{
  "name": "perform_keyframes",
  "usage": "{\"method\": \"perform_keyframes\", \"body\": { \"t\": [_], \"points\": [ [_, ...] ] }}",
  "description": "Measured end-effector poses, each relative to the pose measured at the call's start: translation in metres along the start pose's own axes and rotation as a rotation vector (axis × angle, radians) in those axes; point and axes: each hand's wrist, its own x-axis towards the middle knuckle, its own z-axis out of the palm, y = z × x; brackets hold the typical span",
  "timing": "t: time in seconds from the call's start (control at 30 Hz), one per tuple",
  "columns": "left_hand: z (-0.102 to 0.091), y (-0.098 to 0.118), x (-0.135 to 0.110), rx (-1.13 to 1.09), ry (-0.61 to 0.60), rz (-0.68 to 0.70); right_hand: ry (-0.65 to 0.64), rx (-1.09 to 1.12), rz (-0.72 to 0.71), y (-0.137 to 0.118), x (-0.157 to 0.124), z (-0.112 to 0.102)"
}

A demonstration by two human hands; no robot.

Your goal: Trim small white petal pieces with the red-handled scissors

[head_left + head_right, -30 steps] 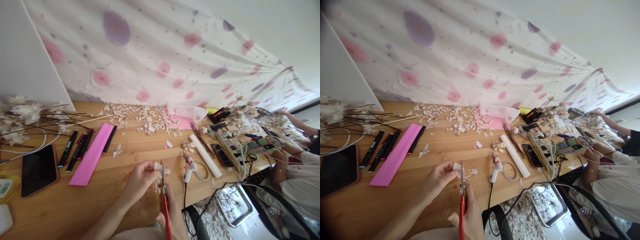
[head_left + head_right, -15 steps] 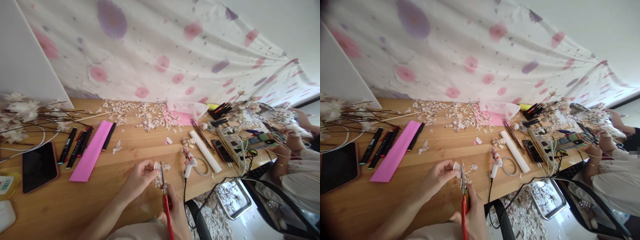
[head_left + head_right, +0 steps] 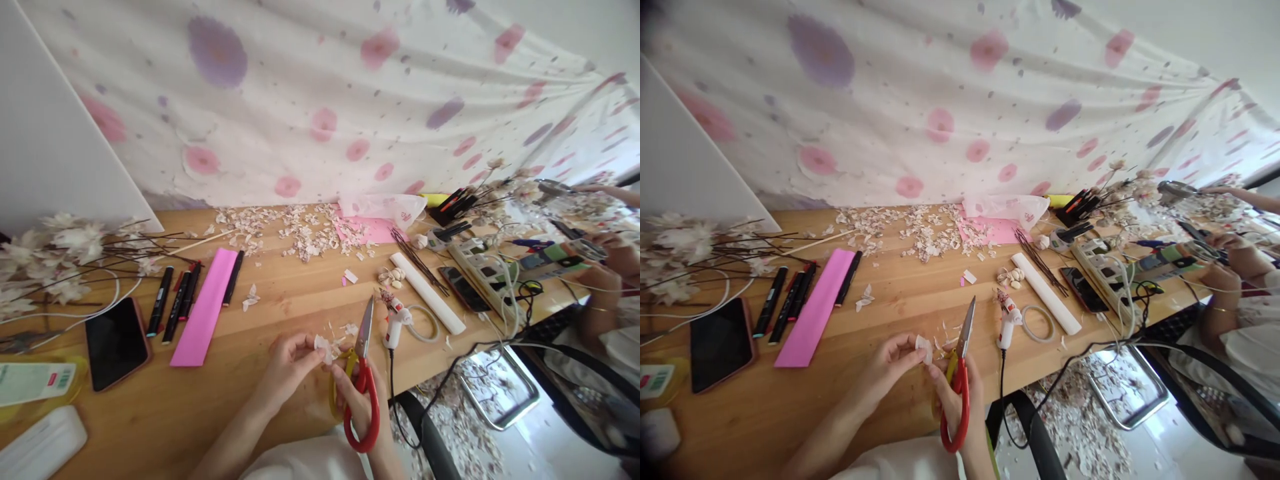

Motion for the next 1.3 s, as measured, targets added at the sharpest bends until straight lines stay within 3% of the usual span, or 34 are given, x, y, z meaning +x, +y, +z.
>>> {"method": "perform_keyframes", "body": {
  "t": [0.13, 0.53, 0.77, 1.3],
  "points": [
    [-0.002, -0.003, -0.007, 0.022, 0.028, 0.03, -0.06, 0.049, 0.003, -0.007, 0.004, 0.011],
    [-0.006, -0.01, -0.01, 0.113, 0.066, 0.071, 0.068, -0.007, -0.045, -0.008, -0.007, 0.022],
    [-0.007, -0.01, -0.013, 0.226, 0.078, 0.099, 0.099, -0.085, -0.102, -0.005, -0.008, 0.021],
    [-0.004, -0.008, -0.008, 0.158, 0.079, 0.04, 0.069, -0.121, -0.118, 0.001, -0.001, 0.012]
  ]
}}
